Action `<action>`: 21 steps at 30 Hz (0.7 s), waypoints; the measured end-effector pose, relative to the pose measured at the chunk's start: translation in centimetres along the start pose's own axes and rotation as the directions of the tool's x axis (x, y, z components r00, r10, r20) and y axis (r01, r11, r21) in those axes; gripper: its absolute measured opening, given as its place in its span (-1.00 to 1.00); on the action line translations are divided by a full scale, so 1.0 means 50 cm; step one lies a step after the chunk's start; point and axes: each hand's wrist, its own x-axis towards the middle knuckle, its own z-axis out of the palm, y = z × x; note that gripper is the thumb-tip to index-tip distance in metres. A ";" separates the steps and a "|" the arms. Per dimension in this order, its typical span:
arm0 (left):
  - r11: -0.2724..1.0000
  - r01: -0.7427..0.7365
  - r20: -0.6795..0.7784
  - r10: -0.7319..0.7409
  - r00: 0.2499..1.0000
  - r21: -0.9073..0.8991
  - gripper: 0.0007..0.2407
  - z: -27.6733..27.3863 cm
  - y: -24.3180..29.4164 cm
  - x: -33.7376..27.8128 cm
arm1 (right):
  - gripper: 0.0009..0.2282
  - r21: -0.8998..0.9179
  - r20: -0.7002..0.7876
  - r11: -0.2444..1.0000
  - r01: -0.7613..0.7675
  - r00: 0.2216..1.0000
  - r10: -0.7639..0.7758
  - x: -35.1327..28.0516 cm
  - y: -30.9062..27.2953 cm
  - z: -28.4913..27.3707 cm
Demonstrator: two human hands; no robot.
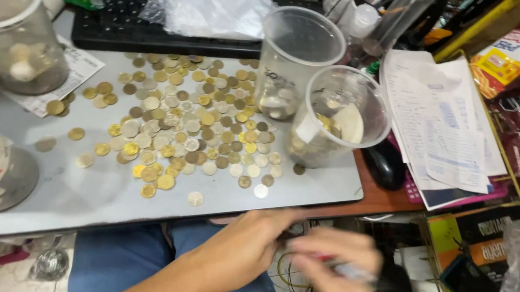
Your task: Sorting and counting a large pile of coins on a desk and placing them into plastic containers
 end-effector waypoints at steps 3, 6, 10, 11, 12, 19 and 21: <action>0.978 0.137 -0.137 -0.116 0.984 0.155 -0.60 -0.002 -0.016 -0.003 | -0.98 -0.228 -0.433 0.960 -0.161 0.900 0.048 -0.018 0.071 -0.098; 0.937 0.310 -0.136 -0.290 0.947 0.159 -0.60 -0.025 -0.024 -0.018 | -0.76 0.124 -0.504 0.985 -0.117 0.848 0.164 0.035 0.103 -0.168; 0.942 0.169 -0.191 -0.116 0.975 0.292 -0.73 0.008 -0.081 -0.036 | -0.84 -0.104 -0.458 0.841 -0.531 0.776 0.433 0.081 0.227 -0.211; 0.935 0.059 -0.207 0.016 0.978 0.348 -0.73 0.018 -0.101 -0.042 | -0.86 -0.172 -0.467 0.802 -0.571 0.765 0.444 0.098 0.279 -0.213; 0.927 0.120 -0.261 -0.025 0.965 0.355 -0.73 0.023 -0.096 -0.047 | -0.86 -0.161 -0.405 0.818 -0.553 0.793 0.456 0.101 0.279 -0.216; 0.919 0.260 -0.203 -0.205 0.957 0.296 -0.74 -0.039 -0.056 -0.088 | -0.78 -0.446 -0.244 0.746 -0.495 0.869 0.430 0.046 0.577 -0.322; 0.925 0.257 -0.207 -0.203 0.957 0.280 -0.71 -0.043 -0.068 -0.108 | -0.80 -0.427 -0.222 0.775 -0.466 0.885 0.410 0.047 0.537 -0.292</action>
